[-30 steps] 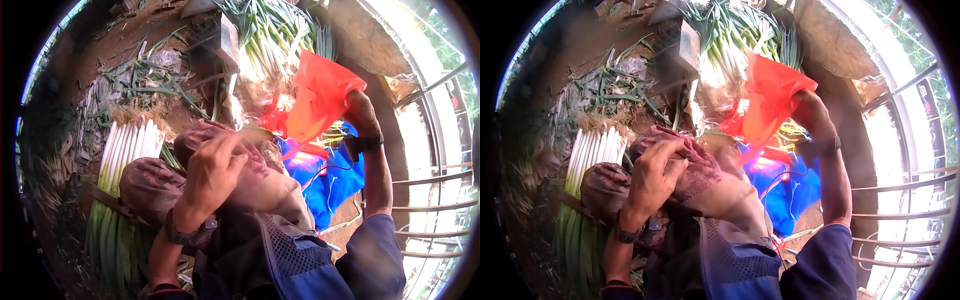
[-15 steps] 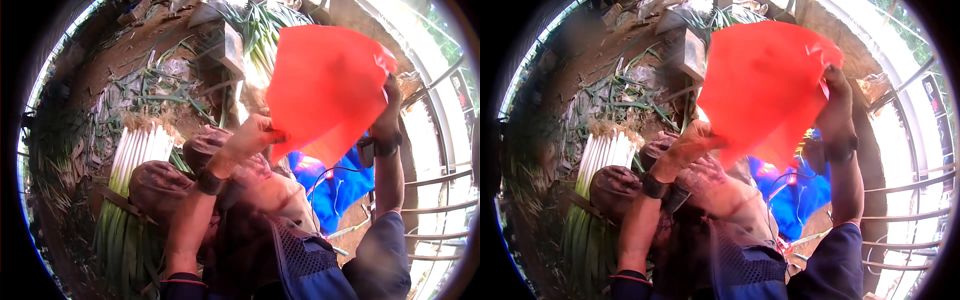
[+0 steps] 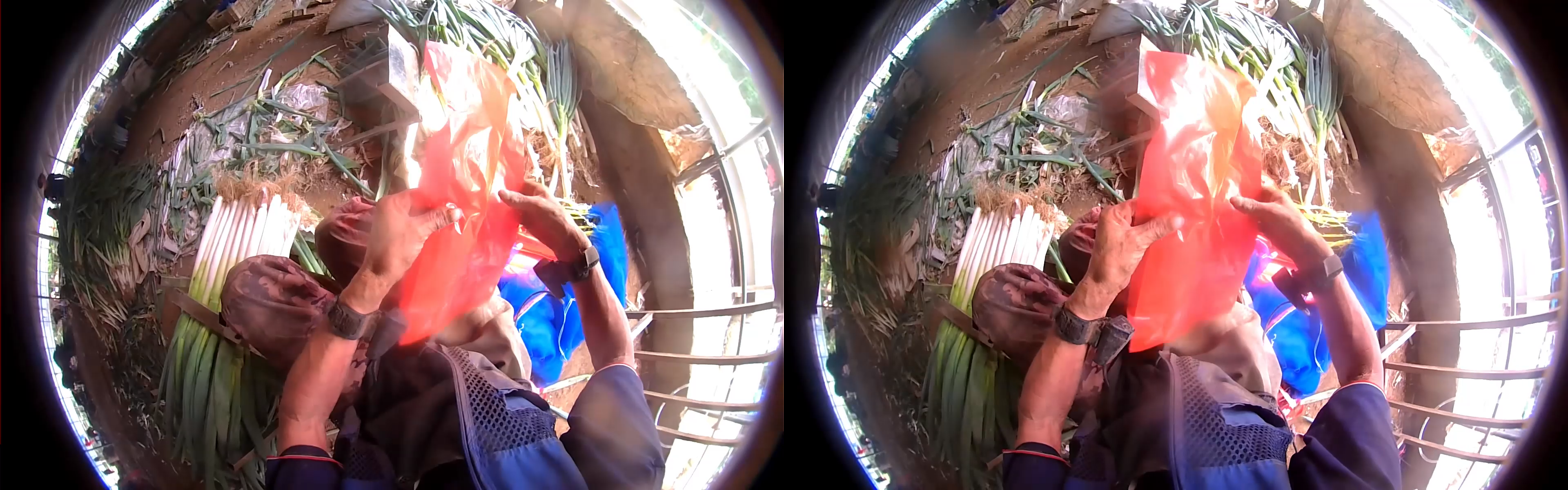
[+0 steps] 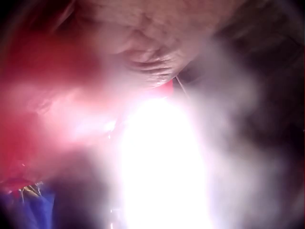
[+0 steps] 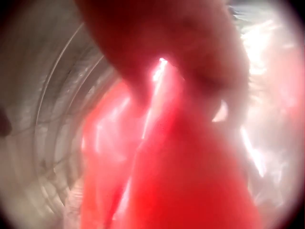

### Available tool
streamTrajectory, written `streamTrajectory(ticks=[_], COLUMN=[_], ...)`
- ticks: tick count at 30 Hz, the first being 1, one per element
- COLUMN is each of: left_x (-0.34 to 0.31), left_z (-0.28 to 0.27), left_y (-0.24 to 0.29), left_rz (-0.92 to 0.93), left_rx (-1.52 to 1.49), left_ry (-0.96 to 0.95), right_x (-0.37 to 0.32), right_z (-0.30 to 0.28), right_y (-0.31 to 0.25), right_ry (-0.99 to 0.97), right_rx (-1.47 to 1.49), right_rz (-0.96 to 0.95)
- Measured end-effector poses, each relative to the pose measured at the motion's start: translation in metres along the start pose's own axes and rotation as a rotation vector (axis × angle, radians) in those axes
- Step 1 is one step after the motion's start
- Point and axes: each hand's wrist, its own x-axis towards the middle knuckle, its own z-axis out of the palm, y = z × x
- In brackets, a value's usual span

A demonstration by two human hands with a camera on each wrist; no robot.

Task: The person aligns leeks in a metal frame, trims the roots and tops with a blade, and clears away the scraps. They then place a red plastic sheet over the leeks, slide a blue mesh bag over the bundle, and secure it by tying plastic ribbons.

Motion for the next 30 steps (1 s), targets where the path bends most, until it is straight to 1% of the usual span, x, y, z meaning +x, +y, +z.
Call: streamTrajectory(ticks=[2,3,4,6,7,8,10,13,14,16,17,18,19,20,21,22,23,24,26,27,29,30], left_x=[-0.002,-0.002,-0.001,-0.002,-0.003,-0.005,-0.006,-0.007,-0.007,-0.007,-0.003,-0.003,-0.004,-0.004,-0.007,-0.01,-0.011,-0.01,-0.009,-0.009,-0.01,-0.011], left_z=[0.001,0.003,0.004,0.01,0.016,0.023,0.032,0.033,0.032,0.034,0.033,0.031,0.027,0.025,0.027,0.032,0.035,0.035,0.032,0.03,0.025,0.026], left_y=[0.001,0.001,-0.004,-0.015,-0.015,-0.014,-0.015,-0.026,-0.03,-0.029,-0.046,-0.047,-0.048,-0.05,-0.045,-0.038,-0.033,-0.037,-0.051,-0.051,-0.051,-0.048], left_rz=[0.024,0.05,0.05,0.029,0.028,0.039,0.05,0.114,0.114,0.046,0.012,0.013,-0.057,-0.127,-0.126,-0.094,-0.061,-0.057,-0.021,-0.019,-0.101,-0.099], left_rx=[0.008,0.016,0.013,0.047,0.045,0.019,-0.009,0.124,0.123,0.183,0.071,0.07,0.091,0.111,0.11,0.02,-0.071,-0.073,-0.015,-0.016,0.08,0.093], left_ry=[0.023,0.044,0.046,0.106,0.101,0.125,0.148,0.214,0.214,0.215,0.201,0.2,0.179,0.159,0.16,0.164,0.167,0.167,0.142,0.143,0.061,0.047], right_x=[0.007,0.012,0.007,-0.008,-0.015,-0.02,-0.027,-0.044,-0.047,-0.043,-0.043,-0.041,-0.041,-0.042,-0.044,-0.046,-0.042,-0.038,-0.032,-0.047,-0.047,-0.048], right_z=[-0.004,-0.002,0.003,0.022,0.035,0.045,0.055,0.075,0.076,0.076,0.074,0.071,0.068,0.066,0.064,0.06,0.05,0.039,0.025,0.056,0.056,0.055], right_y=[0.002,-0.005,-0.007,-0.015,-0.018,-0.019,-0.009,0.001,0.013,0.013,0.017,0.022,0.025,0.025,0.026,0.025,0.033,0.04,0.052,0.009,0.006,0.005], right_ry=[0.302,0.33,0.427,0.396,0.271,0.156,0.018,-0.11,-0.058,-0.149,-0.147,-0.116,-0.087,-0.088,-0.03,0.027,-0.019,-0.02,-0.164,-0.113,-0.107,-0.101], right_rx=[-0.404,-0.402,-0.467,-0.57,-0.511,-0.539,-0.627,-0.652,-0.641,-0.635,-0.635,-0.496,-0.357,-0.359,-0.412,-0.467,-0.468,-0.471,-0.355,-0.331,-0.337,-0.34], right_rz=[-0.28,-0.347,-0.427,-0.387,-0.288,-0.183,-0.131,-0.131,-0.131,-0.105,-0.105,-0.09,-0.075,-0.075,-0.057,-0.039,-0.044,-0.046,-0.308,-0.022,-0.011,0.002])
